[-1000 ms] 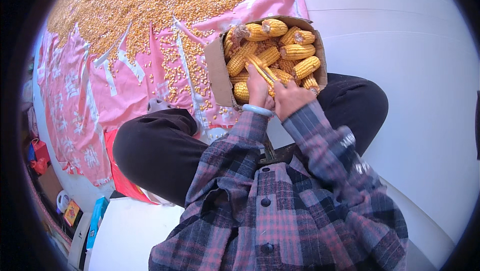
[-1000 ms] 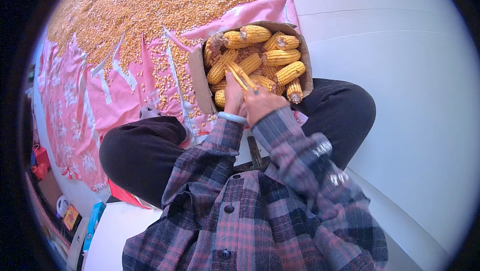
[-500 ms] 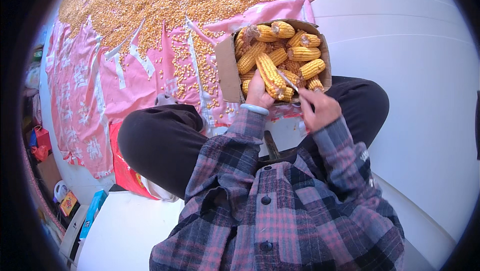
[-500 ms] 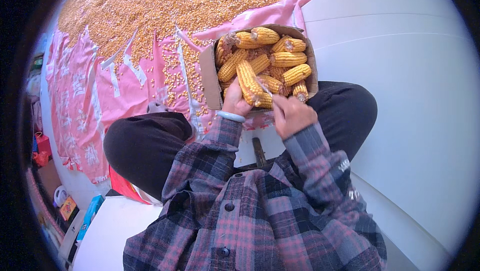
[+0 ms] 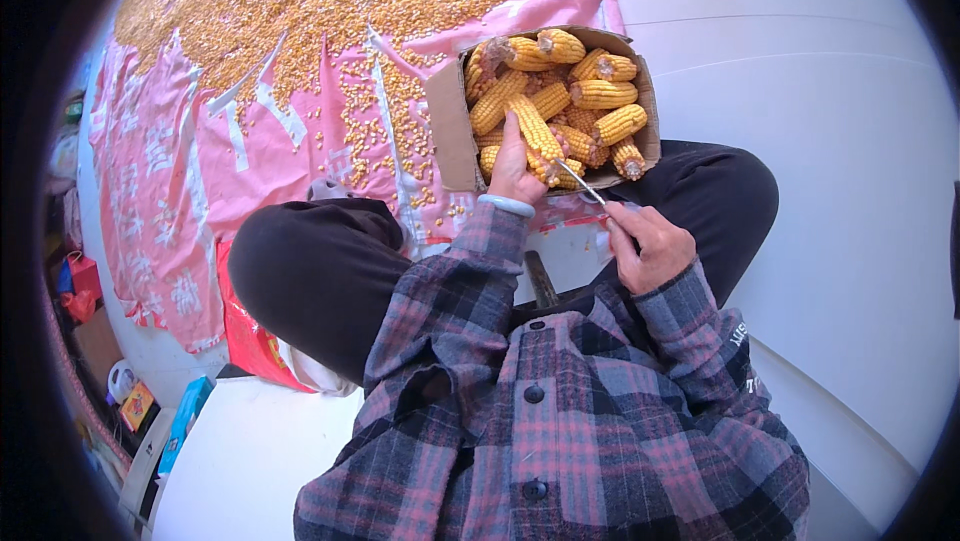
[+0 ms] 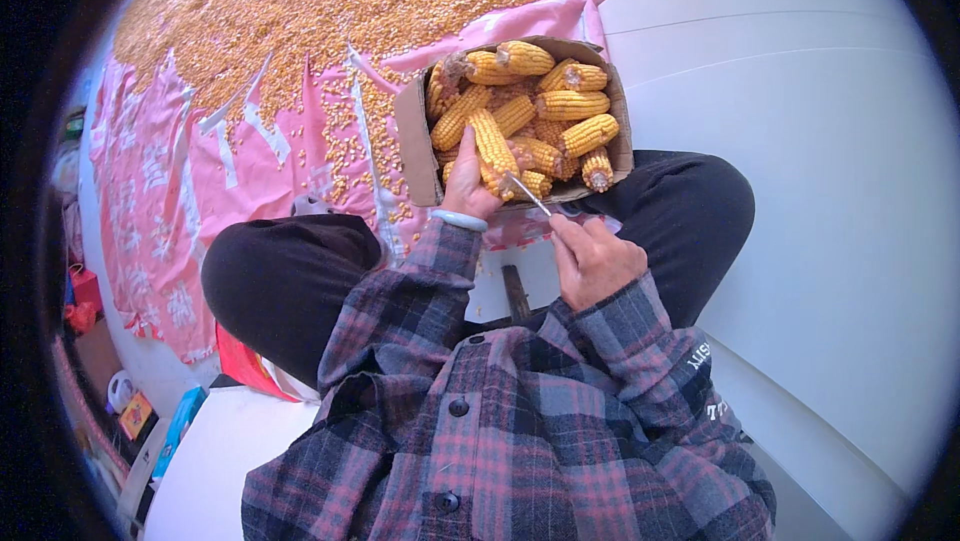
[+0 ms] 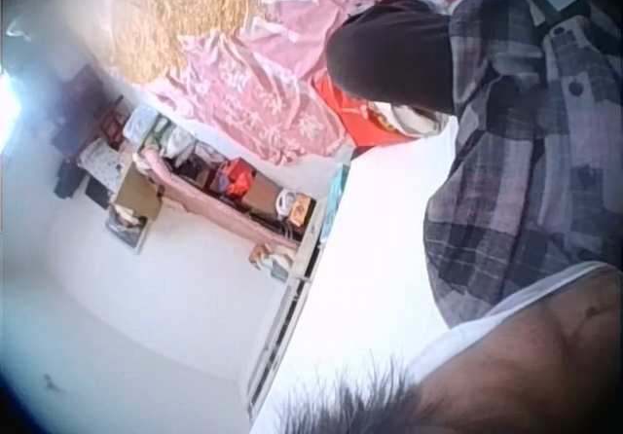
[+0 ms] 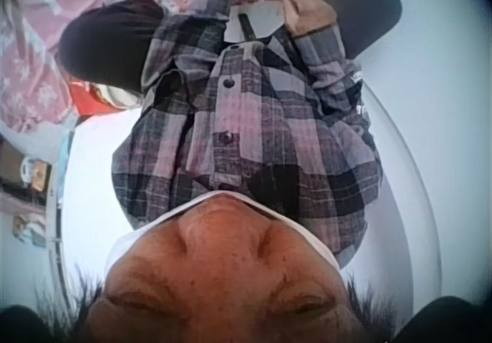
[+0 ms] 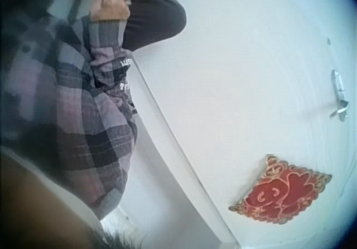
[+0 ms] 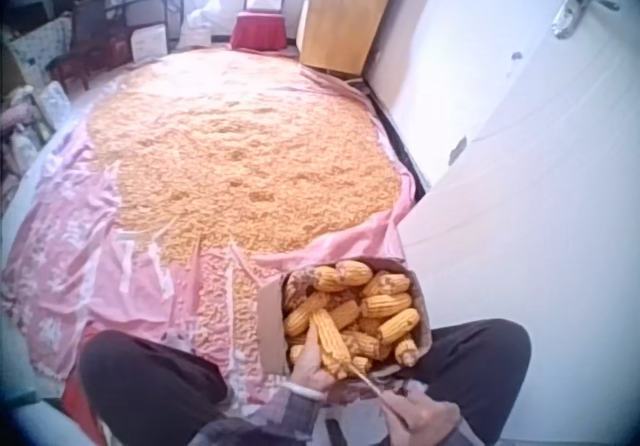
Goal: The person sits cross-legged and shucks corn cobs one by one. They use a knife to loosen kernels and then pull the kernels off by hand, dropping them onto a large pink sack. The cobs are taken from a cardboard box and the shucked cobs are placed back into the box.
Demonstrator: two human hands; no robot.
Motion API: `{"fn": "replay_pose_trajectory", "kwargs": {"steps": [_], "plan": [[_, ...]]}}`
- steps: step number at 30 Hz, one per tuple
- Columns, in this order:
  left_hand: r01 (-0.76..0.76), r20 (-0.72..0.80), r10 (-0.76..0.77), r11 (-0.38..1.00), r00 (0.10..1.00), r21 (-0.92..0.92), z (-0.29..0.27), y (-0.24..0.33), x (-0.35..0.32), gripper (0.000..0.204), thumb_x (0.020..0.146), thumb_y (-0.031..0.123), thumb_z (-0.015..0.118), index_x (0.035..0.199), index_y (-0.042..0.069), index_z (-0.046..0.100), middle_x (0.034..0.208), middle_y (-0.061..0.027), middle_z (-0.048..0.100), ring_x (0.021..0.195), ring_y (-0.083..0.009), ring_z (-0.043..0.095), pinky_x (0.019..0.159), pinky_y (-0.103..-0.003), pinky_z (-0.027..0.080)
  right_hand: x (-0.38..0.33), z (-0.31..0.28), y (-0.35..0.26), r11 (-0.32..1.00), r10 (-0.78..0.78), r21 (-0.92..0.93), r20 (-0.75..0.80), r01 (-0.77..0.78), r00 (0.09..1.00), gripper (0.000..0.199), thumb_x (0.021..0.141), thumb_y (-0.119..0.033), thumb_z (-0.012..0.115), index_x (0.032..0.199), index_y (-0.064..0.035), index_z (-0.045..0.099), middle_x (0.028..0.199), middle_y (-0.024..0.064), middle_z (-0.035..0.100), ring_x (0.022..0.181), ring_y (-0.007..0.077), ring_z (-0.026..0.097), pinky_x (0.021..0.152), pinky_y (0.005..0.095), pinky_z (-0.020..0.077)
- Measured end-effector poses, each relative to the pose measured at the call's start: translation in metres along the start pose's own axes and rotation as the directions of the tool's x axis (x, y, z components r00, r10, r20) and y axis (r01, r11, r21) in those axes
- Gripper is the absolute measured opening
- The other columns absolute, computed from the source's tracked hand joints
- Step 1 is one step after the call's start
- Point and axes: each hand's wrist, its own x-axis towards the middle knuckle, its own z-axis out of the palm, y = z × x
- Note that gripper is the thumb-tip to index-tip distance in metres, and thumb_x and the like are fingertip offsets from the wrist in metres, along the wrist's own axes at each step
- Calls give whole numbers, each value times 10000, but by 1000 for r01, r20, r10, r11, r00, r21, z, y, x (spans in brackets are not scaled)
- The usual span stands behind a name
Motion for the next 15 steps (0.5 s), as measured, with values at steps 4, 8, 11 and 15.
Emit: {"fn": "replay_pose_trajectory", "kwargs": {"steps": [4,8,11,15], "plan": [[-27,0,27,999,1000,20,0,-1,-1,530,883,564,416,1016,52,455,782,-123,546,676,-247,577,629,-401,534,4,3,-2,1000,21,-5,20,-20,1000,183,784,-90,634,963,-56,645,669,104,577,567,258,593,514,329,472],[-52,-3,52,997,999,49,1,1,-3,535,884,567,409,1005,49,459,776,-122,544,664,-240,577,621,-394,536,20,-2,5,985,91,137,123,-108,988,157,771,-108,625,908,-45,669,700,132,627,617,276,619,573,338,495],[-62,12,62,995,998,73,1,2,-5,551,885,571,402,975,32,469,768,-121,545,664,-238,578,628,-388,538,45,-9,21,969,93,209,203,-136,975,138,742,-156,633,816,-59,697,744,175,646,718,311,638,664,361,515],[-82,31,79,991,996,110,3,0,-5,570,883,578,398,943,18,483,753,-116,549,662,-237,585,618,-380,540,85,-30,25,940,168,180,495,-290,852,180,720,-160,619,840,-50,697,754,150,659,695,247,651,672,329,510]]}}
